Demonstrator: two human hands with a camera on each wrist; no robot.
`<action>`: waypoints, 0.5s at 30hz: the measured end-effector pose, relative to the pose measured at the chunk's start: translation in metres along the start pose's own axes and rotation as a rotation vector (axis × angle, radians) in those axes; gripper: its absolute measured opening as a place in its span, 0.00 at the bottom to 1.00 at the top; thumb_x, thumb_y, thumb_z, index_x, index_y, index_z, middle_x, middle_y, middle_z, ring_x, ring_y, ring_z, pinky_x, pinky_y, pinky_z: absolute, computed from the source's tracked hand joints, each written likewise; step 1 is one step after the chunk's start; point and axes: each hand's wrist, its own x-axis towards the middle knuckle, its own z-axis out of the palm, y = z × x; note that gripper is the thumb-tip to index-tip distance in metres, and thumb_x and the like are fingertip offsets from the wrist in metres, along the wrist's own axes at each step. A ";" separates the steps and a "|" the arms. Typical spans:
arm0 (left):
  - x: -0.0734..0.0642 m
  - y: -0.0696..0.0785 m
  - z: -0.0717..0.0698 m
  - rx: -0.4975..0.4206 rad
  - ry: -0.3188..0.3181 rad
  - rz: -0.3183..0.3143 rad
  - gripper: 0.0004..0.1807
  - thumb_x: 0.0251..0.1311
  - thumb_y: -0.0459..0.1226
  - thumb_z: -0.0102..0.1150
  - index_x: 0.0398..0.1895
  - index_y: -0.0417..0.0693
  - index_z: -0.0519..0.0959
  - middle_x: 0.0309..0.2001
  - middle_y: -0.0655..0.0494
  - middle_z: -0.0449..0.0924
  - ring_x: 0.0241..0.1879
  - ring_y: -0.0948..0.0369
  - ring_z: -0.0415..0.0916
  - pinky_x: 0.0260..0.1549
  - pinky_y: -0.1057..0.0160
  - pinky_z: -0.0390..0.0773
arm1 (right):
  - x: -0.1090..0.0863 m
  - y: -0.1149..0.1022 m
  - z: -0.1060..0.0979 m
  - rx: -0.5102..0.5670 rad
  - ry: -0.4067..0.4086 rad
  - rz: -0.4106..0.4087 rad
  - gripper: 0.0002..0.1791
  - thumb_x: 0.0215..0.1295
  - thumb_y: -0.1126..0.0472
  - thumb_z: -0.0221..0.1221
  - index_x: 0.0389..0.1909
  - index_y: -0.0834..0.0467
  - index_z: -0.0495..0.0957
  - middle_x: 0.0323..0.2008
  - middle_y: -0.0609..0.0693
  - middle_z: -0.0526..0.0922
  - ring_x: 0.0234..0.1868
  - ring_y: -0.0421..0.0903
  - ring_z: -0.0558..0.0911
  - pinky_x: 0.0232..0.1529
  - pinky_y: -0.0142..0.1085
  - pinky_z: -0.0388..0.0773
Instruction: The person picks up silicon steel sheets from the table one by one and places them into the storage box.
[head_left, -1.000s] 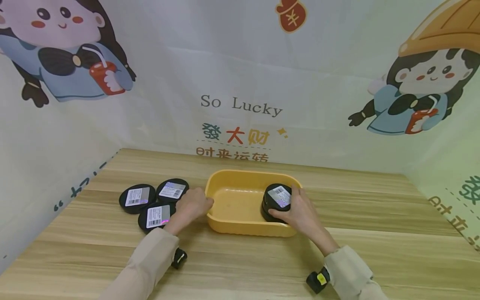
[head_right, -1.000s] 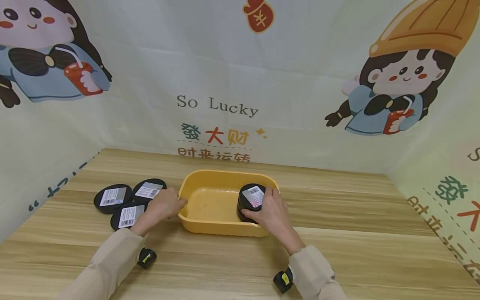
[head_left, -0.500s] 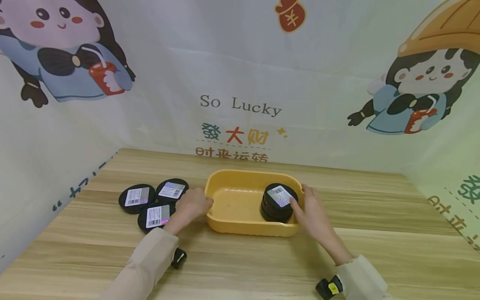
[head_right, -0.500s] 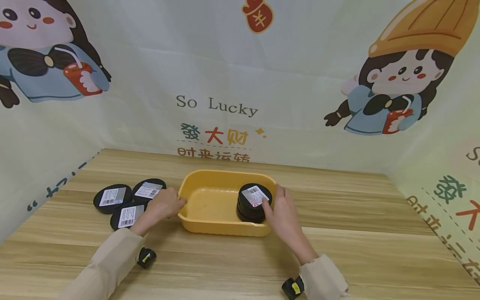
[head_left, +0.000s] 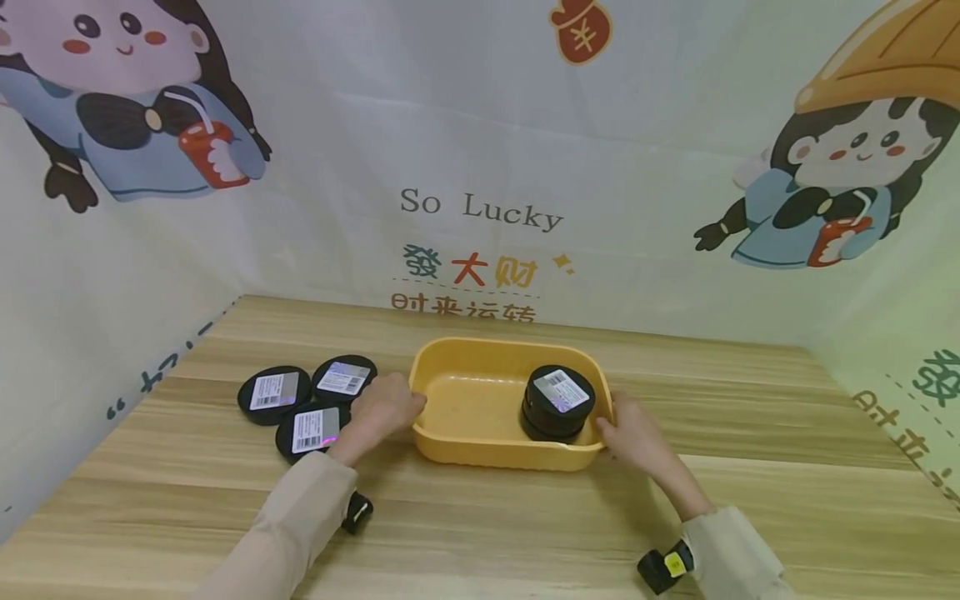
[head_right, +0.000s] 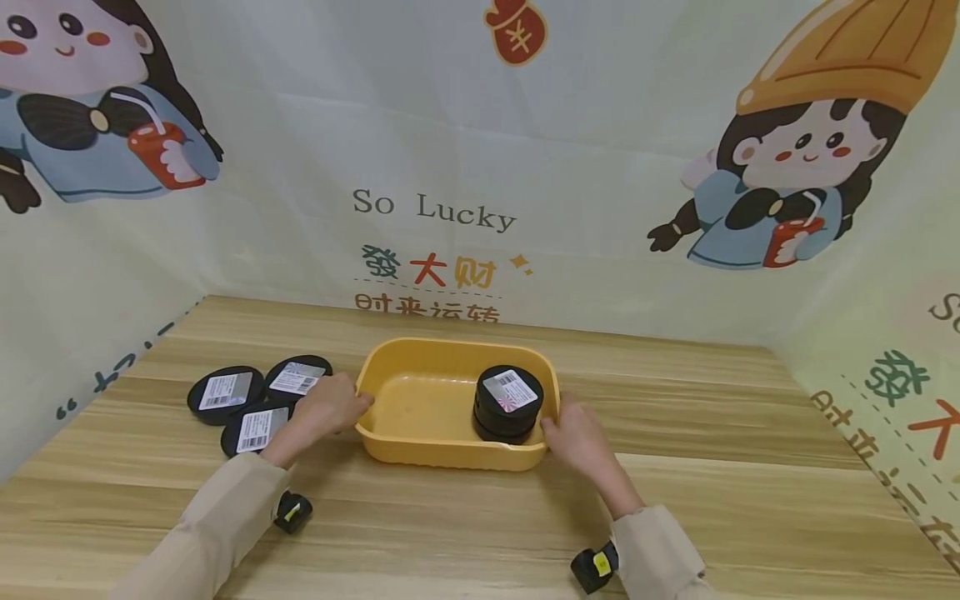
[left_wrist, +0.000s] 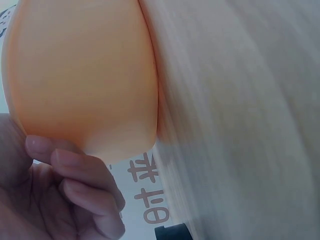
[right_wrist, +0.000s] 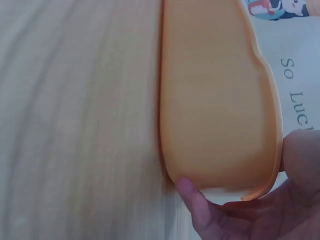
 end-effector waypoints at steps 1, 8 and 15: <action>0.000 0.000 0.000 -0.001 0.000 0.000 0.13 0.52 0.41 0.46 0.19 0.42 0.71 0.23 0.48 0.71 0.23 0.56 0.69 0.19 0.60 0.66 | 0.001 0.000 0.001 0.026 -0.023 0.018 0.15 0.55 0.71 0.47 0.41 0.78 0.64 0.28 0.66 0.75 0.22 0.54 0.79 0.21 0.41 0.75; -0.001 0.001 0.000 -0.003 -0.008 0.005 0.13 0.52 0.42 0.46 0.18 0.42 0.71 0.22 0.49 0.71 0.23 0.57 0.68 0.18 0.61 0.66 | 0.004 0.000 0.006 0.267 -0.147 0.206 0.15 0.60 0.70 0.38 0.46 0.75 0.56 0.26 0.67 0.74 0.15 0.51 0.78 0.16 0.38 0.76; -0.002 0.000 -0.001 -0.012 -0.011 0.023 0.13 0.53 0.41 0.45 0.17 0.43 0.70 0.21 0.50 0.71 0.22 0.57 0.68 0.17 0.62 0.65 | 0.004 -0.005 0.008 0.293 -0.132 0.246 0.13 0.60 0.69 0.37 0.44 0.74 0.56 0.24 0.68 0.73 0.13 0.50 0.78 0.16 0.39 0.76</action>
